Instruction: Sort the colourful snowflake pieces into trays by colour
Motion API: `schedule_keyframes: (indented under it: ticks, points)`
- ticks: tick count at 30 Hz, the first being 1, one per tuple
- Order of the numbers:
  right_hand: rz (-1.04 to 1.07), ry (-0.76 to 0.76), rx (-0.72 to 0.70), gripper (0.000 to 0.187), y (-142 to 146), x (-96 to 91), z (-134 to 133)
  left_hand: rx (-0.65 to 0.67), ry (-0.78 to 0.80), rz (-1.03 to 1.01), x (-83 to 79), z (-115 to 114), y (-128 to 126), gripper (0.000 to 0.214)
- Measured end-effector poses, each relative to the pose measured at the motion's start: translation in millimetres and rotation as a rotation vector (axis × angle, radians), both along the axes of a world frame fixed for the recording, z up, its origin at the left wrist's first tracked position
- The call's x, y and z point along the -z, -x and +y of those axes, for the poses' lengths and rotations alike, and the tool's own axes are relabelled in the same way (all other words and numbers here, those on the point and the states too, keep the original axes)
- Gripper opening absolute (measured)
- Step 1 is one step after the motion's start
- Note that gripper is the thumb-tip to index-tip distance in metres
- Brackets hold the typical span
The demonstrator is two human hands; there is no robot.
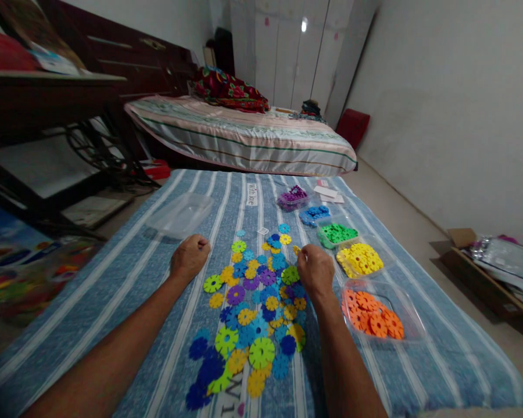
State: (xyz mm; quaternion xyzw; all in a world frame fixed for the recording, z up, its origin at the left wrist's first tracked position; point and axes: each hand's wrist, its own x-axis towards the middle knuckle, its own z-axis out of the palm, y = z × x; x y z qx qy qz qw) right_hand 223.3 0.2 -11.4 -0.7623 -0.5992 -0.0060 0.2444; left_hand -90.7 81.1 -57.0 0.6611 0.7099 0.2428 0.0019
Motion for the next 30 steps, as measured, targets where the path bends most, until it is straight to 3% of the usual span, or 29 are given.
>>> schedule_keyframes:
  ticks: [4, 7, 9, 12, 17, 23, 30]
  points:
    - [-0.139, -0.286, 0.052, 0.024, -39.7, -28.1, -17.4, 0.005, -0.004, -0.009, 2.0, 1.8, 0.1, 0.01]
    - [-0.252, -0.301, 0.236, 0.026, -75.1, -39.2, -23.5, 0.009, -0.018, -0.01, 3.6, 2.5, 0.5, 0.01]
    - [-0.239, -0.283, 0.269, 0.028, -85.8, -38.0, -26.4, 0.011, -0.027, -0.005, 4.0, 2.7, 0.6, 0.011]
    - [-0.101, -0.254, 0.156, 0.029, -72.1, -27.4, -30.8, 0.013, -0.028, -0.004, 3.4, 2.5, 0.5, 0.011]
    - [-0.026, -0.049, -0.08, 0.027, -13.3, -11.4, -26.8, 0.017, -0.032, -0.011, 3.5, 2.2, 1.4, 0.01]
    - [-0.115, 0.279, -0.137, 0.028, 14.7, -2.7, 18.3, 0.012, -0.041, -0.016, 5.3, 1.7, 2.8, 0.01]
    - [-0.176, 0.311, -0.245, 0.03, 19.9, 8.9, 69.7, -0.001, -0.025, -0.018, 3.0, -0.9, 0.9, 0.011]
